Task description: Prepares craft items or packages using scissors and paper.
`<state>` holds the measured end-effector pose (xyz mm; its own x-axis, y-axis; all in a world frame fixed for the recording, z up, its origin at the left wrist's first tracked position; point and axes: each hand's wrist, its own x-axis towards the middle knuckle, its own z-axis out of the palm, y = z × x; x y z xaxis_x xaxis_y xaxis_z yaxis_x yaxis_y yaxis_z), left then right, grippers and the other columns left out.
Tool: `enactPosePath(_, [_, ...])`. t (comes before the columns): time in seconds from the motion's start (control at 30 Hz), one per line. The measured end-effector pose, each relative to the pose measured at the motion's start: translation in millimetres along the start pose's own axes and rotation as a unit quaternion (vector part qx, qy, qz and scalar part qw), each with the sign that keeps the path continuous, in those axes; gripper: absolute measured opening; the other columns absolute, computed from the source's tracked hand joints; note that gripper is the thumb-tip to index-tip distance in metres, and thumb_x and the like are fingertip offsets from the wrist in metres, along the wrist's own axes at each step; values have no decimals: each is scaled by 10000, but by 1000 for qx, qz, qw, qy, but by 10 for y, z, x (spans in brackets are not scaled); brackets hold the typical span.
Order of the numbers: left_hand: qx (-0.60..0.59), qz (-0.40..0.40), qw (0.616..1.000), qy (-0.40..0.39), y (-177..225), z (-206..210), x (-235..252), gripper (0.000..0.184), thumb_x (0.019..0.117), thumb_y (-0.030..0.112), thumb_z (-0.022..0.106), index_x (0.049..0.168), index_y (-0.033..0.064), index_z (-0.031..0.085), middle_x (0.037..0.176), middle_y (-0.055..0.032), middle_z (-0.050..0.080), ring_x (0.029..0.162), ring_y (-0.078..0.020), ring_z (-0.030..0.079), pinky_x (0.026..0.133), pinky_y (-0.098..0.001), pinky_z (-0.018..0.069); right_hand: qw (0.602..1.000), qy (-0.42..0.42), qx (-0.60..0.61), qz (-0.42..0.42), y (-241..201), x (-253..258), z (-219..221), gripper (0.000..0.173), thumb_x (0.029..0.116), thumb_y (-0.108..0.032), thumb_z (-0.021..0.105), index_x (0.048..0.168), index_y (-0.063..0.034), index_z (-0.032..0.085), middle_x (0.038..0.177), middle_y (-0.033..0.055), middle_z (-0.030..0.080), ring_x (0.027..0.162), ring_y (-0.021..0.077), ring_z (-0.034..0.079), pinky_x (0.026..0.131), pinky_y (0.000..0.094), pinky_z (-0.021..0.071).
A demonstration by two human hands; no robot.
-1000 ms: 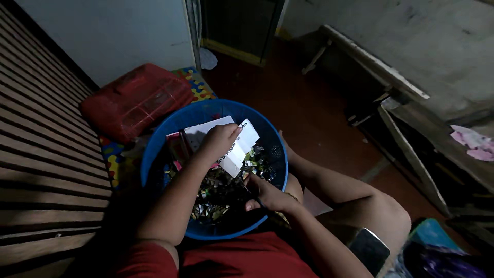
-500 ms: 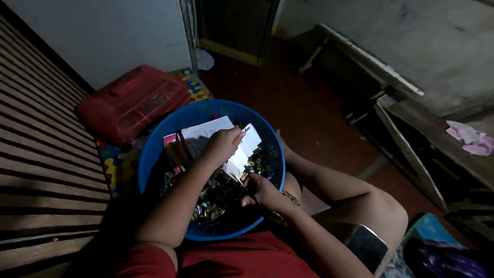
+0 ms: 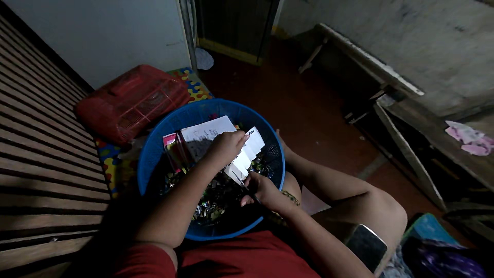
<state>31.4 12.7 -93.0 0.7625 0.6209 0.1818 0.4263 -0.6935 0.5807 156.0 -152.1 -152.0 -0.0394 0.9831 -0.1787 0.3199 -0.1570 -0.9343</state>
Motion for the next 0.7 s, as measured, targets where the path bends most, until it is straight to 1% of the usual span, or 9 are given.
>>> enactPosePath(0.07, [-2,-2,1000,-10,12,8,-3,383,1102,281,478,888,3,633,706,-136,592,653,-283,611,634,-489,526,1000,4,11,-7,-3,-1,20,643,701,-398,919,1091,-18,577,835,-17,611,723,19,585,681,214,515])
enactPosePath(0.17, [-5,9,1000,-22,27,80,-4,381,1099,284,483,898,1,639,715,-138,599,669,-287,622,651,-494,534,1000,3,21,-14,13,14,30,937,657,-580,893,1299,-1,531,998,6,685,883,28,656,815,236,564])
enactPosePath(0.23, [-6,7,1000,-26,55,99,-3,387,1101,293,478,888,6,627,702,-130,581,657,-277,606,644,-478,523,1000,13,15,-3,30,25,29,1015,626,-680,860,1311,-8,529,980,2,682,859,28,650,797,243,564])
enactPosePath(0.27, [-7,5,1000,-26,71,100,-5,389,1101,294,477,889,5,629,702,-131,581,656,-278,605,643,-478,521,1000,19,9,8,31,29,26,992,619,-692,855,1272,-13,544,925,-5,666,805,32,635,756,249,557])
enactPosePath(0.33, [-11,2,1000,-24,94,99,-8,390,1103,287,472,902,-6,633,718,-145,595,672,-295,618,654,-495,527,999,23,-2,30,17,26,14,873,638,-628,876,1174,-15,559,844,-6,637,737,47,613,707,264,542])
enactPosePath(0.47, [-10,-14,1000,-23,98,107,6,400,1108,285,456,903,-12,630,737,-149,601,696,-299,624,673,-496,526,998,37,-26,41,-9,23,2,726,675,-477,918,1113,-1,590,834,8,637,720,58,610,695,261,535])
enactPosePath(0.53, [-16,-15,1000,-14,94,111,7,400,1108,283,458,889,-8,622,723,-142,587,681,-287,611,663,-483,518,999,45,-14,24,29,30,18,751,664,-495,919,1138,-10,597,860,4,651,741,48,620,710,255,542])
enactPosePath(0.63, [-43,-19,999,5,82,114,5,394,1105,281,466,884,-8,616,702,-137,569,653,-278,591,640,-475,508,999,35,15,2,38,37,24,873,671,-528,907,1293,-25,560,1009,13,700,892,49,670,831,270,573])
enactPosePath(0.7, [-59,-31,998,9,67,118,9,397,1104,298,469,889,-3,614,695,-129,555,640,-266,574,628,-464,500,999,42,2,5,16,38,22,838,690,-505,904,1287,-24,566,984,11,688,862,51,656,810,269,563])
